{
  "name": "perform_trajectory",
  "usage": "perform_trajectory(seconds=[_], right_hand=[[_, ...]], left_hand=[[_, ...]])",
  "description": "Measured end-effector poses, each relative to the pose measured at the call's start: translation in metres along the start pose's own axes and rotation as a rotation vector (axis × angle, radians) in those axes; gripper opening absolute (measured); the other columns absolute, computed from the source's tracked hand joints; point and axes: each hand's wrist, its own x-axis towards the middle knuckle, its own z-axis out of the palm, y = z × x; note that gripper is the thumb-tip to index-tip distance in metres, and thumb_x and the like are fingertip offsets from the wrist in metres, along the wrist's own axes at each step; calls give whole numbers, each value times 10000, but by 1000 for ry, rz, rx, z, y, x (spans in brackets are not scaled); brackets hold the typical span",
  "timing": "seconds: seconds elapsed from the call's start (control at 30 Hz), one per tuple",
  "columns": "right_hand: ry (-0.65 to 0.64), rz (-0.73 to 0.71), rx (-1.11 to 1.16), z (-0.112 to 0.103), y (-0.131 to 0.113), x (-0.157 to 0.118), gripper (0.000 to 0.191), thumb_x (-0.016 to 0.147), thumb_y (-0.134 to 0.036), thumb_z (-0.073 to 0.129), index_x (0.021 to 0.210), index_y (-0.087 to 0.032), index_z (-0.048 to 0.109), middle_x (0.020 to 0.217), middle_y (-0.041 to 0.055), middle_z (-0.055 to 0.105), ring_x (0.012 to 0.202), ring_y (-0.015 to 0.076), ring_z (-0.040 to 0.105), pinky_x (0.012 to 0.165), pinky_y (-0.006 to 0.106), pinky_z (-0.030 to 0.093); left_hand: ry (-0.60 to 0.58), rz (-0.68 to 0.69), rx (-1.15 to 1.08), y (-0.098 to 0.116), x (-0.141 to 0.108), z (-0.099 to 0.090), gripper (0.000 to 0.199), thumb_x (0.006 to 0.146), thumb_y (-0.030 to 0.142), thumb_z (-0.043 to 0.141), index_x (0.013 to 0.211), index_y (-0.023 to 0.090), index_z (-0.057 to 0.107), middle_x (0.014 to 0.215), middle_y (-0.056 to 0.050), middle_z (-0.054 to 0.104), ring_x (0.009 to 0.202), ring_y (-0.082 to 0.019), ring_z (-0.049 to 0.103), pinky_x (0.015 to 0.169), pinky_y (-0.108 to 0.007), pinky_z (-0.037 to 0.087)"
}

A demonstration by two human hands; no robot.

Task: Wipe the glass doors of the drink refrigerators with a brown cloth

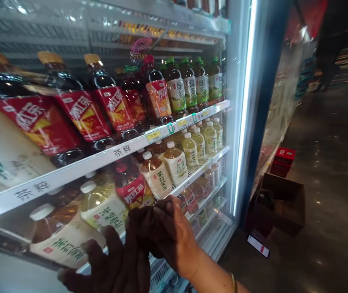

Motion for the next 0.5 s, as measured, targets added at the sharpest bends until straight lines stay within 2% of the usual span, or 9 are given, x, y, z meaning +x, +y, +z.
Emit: perform_trajectory(seconds=[0.07, 0.13, 0.2, 0.37, 0.5], right_hand=[[-4, 3, 28, 0, -1, 0, 699, 1045, -257, 545, 1699, -330, 309, 1640, 48, 526, 1535, 267, 497, 1242, 409, 512], [-36, 21, 54, -1, -2, 0, 678, 1051, -261, 544, 1691, -300, 325, 1635, 80, 524, 1550, 267, 475, 1254, 406, 492], [-49, 40, 46, -1, -5, 1, 632, 1058, -269, 541, 1667, -255, 370, 1610, 115, 535, 1559, 273, 461, 1254, 411, 488], [-15, 39, 26, 1, -10, 8, 511, 1078, -288, 516, 1583, -214, 478, 1464, 127, 634, 1497, 242, 534, 1230, 372, 506], [2, 48, 36, 2, -10, 10, 474, 1099, -288, 483, 1562, -187, 494, 1452, 127, 636, 1472, 197, 548, 1233, 332, 482]], left_hand=[[66, 6, 76, 1, -1, 9, 816, 1010, 349, 653, 1712, 378, 239, 1805, 3, 205, 1699, -336, -59, 1288, -691, -249], [107, 11, 123, 4, 1, 12, 796, 1018, 295, 624, 1711, 362, 239, 1802, 8, 178, 1704, -316, -25, 1299, -692, -233], [94, 20, 145, 6, 4, 10, 792, 1023, 239, 571, 1719, 332, 205, 1800, 12, 145, 1708, -297, -16, 1319, -683, -206], [13, 75, 211, 10, 15, -2, 809, 1018, 177, 499, 1735, 229, 129, 1814, 23, -6, 1695, -182, -131, 1327, -485, -262], [11, 9, 202, 15, 16, -4, 807, 1032, 164, 471, 1735, 279, 93, 1812, 34, 11, 1698, -221, -112, 1343, -542, -218]])
